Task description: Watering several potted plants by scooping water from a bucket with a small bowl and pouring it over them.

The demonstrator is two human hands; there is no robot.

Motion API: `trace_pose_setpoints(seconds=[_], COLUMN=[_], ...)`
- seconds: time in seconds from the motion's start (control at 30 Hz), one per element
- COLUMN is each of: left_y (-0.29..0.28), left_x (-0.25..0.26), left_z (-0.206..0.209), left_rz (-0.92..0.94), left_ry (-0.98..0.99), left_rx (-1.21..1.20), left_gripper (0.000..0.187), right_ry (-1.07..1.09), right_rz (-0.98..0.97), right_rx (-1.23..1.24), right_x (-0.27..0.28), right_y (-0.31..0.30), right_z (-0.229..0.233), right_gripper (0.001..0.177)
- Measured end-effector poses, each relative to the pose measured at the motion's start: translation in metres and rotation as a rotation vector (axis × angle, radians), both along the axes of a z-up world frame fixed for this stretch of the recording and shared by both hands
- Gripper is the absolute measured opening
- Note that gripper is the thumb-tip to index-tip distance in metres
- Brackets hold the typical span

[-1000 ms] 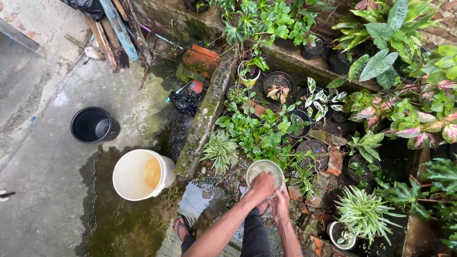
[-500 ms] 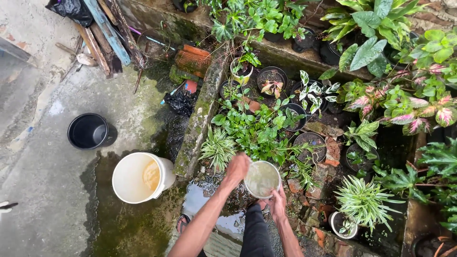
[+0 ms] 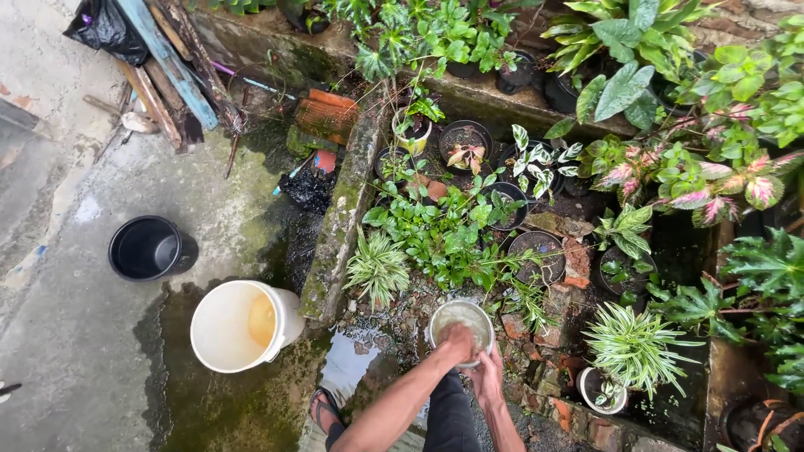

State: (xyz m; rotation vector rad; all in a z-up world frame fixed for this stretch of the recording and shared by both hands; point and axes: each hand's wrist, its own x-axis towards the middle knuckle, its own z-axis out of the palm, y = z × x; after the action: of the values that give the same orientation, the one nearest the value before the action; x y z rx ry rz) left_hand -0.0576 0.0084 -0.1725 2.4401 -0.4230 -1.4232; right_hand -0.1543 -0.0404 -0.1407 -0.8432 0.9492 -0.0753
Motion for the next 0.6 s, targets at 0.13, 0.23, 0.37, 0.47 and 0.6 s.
trace_pose_setpoints(seconds=[0.13, 0.23, 0.37, 0.47, 0.6], left_y=[0.004, 0.02, 0.039, 0.043, 0.038], left_x=[0.02, 0.07, 0.148, 0.183, 0.145], left_z=[0.028, 0.13, 0.188, 0.174, 0.253], left_rz=[-0.272, 0.046, 0.533, 0.646, 0.332], left_ry=[0.086, 0.394, 0.117, -0.23, 0.013], left_rx=[-0.089, -0.248, -0.519, -0.61, -0.433], left_gripper=[0.016, 0.036, 0.01, 0.029, 0.019], right_ry=[-0.037, -0.019, -0.003, 0.007, -0.005], right_rz=[-0.047, -0.069, -0.068, -0.077, -0.039], right_rx=[0.021, -0.001, -0.024, -0.027, -0.053], right_x=[-0.015, -0.014, -0.008, -0.004, -0.005], right_y=[-0.014, -0.023, -0.025, -0.026, -0.028], right_z=[-0.02, -0.018, 0.006, 0.017, -0.002], right_gripper=[0.059, 0.073, 0.072, 0.071, 0.07])
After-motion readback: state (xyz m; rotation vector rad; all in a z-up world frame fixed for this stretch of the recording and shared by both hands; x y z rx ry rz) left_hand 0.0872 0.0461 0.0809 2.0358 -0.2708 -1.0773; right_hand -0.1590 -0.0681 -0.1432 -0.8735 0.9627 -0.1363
